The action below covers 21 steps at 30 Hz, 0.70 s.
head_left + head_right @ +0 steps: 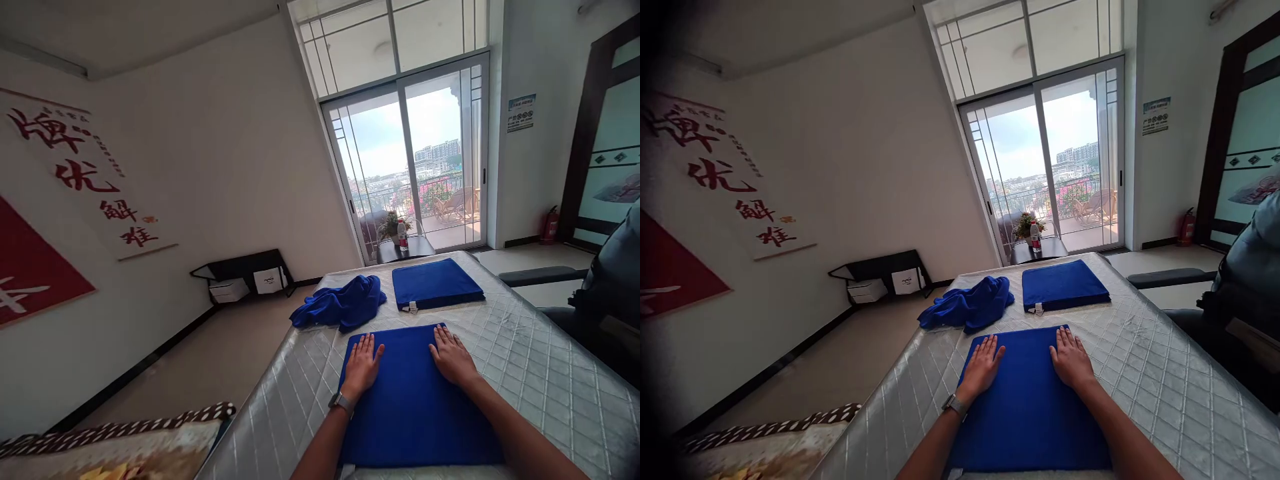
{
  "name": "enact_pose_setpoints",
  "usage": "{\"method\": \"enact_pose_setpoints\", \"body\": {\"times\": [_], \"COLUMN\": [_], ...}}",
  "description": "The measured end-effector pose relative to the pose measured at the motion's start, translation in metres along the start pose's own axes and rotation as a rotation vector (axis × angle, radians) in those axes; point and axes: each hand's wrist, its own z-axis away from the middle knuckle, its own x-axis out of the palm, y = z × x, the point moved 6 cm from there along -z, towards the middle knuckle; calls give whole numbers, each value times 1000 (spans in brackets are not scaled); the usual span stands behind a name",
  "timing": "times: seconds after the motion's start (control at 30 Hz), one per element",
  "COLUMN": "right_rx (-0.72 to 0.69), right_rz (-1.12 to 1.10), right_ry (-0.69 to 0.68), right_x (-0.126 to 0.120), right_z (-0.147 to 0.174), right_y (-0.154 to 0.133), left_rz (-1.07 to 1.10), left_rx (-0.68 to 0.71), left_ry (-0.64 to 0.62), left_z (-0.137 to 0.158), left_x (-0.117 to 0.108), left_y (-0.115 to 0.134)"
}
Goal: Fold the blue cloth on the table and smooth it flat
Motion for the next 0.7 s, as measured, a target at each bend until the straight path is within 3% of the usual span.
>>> {"method": "enact_pose_setpoints", "body": {"times": [0.07, 0.17, 0.7], "right_rx": [2, -6, -11], "right_rz": [11, 12, 137], "right_ry": [-1, 2, -29], "right_x": [2, 5, -3], "right_z": [-1, -4, 1], "right_y": [0, 1, -7], "left_rz": [-1, 16, 98], "left_rx": [-39, -64, -66], "left_ry": [4, 23, 98], "left_z": [6, 11, 14], "left_x": [-1, 0, -1], "left_y": [-24, -41, -45]}}
